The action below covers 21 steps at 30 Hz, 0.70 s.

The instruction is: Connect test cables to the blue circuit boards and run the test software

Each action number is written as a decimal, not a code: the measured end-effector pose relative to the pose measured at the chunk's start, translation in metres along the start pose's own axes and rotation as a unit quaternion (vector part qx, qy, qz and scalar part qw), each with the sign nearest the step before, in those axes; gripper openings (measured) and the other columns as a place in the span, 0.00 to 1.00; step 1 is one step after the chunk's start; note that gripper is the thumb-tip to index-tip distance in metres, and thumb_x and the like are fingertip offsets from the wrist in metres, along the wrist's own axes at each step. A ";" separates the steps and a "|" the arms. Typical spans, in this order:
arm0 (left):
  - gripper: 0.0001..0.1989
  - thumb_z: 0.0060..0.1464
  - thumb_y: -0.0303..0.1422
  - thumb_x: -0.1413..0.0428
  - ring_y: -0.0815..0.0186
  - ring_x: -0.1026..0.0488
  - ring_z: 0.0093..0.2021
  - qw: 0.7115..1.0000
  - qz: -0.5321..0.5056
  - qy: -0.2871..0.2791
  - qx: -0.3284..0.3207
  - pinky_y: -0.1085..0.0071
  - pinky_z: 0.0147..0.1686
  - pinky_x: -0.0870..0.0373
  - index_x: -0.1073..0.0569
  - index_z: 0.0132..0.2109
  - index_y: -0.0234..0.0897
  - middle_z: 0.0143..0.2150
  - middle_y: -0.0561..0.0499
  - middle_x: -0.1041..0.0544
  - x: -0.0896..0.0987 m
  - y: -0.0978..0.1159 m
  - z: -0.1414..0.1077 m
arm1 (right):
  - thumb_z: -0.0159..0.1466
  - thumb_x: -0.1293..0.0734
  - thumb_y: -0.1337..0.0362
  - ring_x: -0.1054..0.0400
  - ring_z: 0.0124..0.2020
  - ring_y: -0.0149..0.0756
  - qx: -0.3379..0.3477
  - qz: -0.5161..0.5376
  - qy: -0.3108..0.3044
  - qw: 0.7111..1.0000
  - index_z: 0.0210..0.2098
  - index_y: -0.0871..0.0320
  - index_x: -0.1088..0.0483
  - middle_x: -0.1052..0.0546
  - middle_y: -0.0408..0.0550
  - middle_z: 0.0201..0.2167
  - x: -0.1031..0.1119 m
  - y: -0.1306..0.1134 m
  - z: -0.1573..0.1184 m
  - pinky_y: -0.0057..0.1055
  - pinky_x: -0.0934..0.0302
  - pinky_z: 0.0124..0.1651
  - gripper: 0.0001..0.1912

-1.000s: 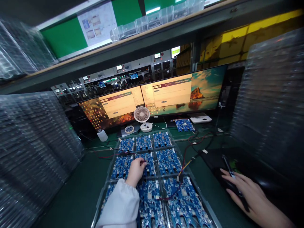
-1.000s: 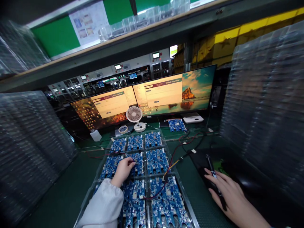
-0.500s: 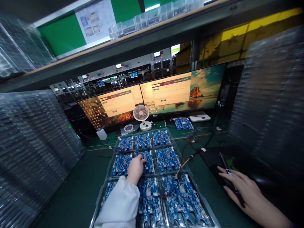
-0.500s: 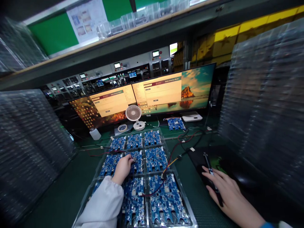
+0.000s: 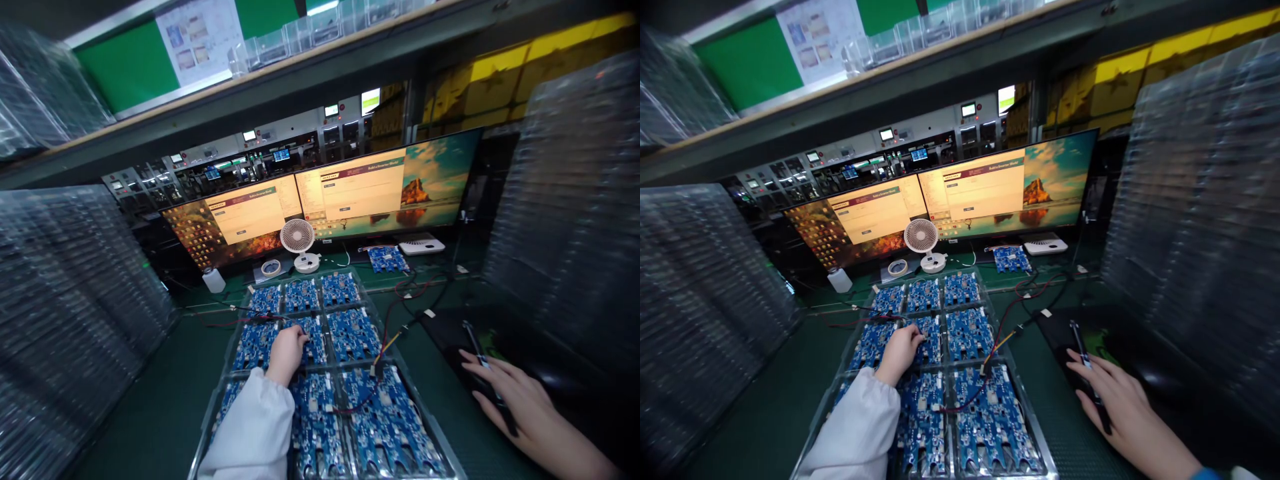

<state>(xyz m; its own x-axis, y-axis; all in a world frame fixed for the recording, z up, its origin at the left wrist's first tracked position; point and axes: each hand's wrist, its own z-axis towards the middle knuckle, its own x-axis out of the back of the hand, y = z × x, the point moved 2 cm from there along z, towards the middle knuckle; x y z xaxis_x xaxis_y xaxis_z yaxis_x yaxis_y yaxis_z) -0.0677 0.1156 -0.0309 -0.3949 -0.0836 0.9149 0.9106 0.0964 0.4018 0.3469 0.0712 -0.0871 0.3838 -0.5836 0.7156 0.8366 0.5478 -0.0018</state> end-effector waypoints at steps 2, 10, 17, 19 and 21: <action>0.08 0.59 0.31 0.46 0.64 0.26 0.36 1.000 0.000 -0.002 -0.006 0.73 0.35 0.40 0.27 0.32 0.37 0.33 0.49 0.20 0.000 0.000 0.000 | 0.64 0.40 0.55 0.28 0.46 0.44 0.003 -0.003 -0.003 1.000 0.51 0.51 0.33 0.22 0.48 0.48 -0.001 0.000 0.000 0.41 0.29 0.41 0.17; 0.09 0.60 0.31 0.48 0.63 0.25 0.36 1.000 0.002 -0.002 -0.016 0.72 0.35 0.40 0.26 0.33 0.38 0.34 0.48 0.20 0.001 0.000 -0.001 | 0.64 0.40 0.55 0.29 0.49 0.45 -0.006 -0.004 -0.029 1.000 0.53 0.52 0.35 0.23 0.49 0.50 -0.007 0.005 -0.007 0.43 0.30 0.44 0.19; 0.08 0.60 0.31 0.48 0.64 0.25 0.37 0.999 -0.001 -0.021 -0.026 0.73 0.36 0.39 0.25 0.34 0.38 0.36 0.49 0.20 0.003 -0.001 0.000 | 0.64 0.40 0.54 0.28 0.48 0.45 -0.008 0.000 -0.026 1.000 0.52 0.51 0.34 0.23 0.49 0.49 -0.005 0.005 -0.008 0.43 0.30 0.43 0.19; 0.08 0.59 0.31 0.47 0.63 0.25 0.38 0.999 0.001 -0.024 -0.022 0.72 0.36 0.38 0.25 0.34 0.38 0.36 0.49 0.20 0.002 -0.001 0.000 | 0.64 0.40 0.55 0.28 0.48 0.45 -0.009 0.000 -0.028 1.000 0.52 0.51 0.34 0.23 0.49 0.49 -0.004 0.005 -0.007 0.43 0.30 0.42 0.19; 0.08 0.59 0.30 0.47 0.62 0.25 0.39 1.000 0.007 -0.024 -0.013 0.71 0.37 0.38 0.25 0.33 0.38 0.37 0.48 0.20 0.000 -0.001 0.000 | 0.64 0.40 0.55 0.28 0.48 0.46 -0.012 0.003 -0.032 0.999 0.52 0.51 0.34 0.23 0.49 0.49 -0.004 0.005 -0.007 0.43 0.30 0.42 0.18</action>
<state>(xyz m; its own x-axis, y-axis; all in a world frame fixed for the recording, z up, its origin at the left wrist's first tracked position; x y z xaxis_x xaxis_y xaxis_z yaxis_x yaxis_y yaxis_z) -0.0687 0.1152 -0.0313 -0.3872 -0.0345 0.9214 0.9187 0.0706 0.3887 0.3522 0.0718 -0.0950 0.3635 -0.5407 0.7587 0.8438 0.5362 -0.0221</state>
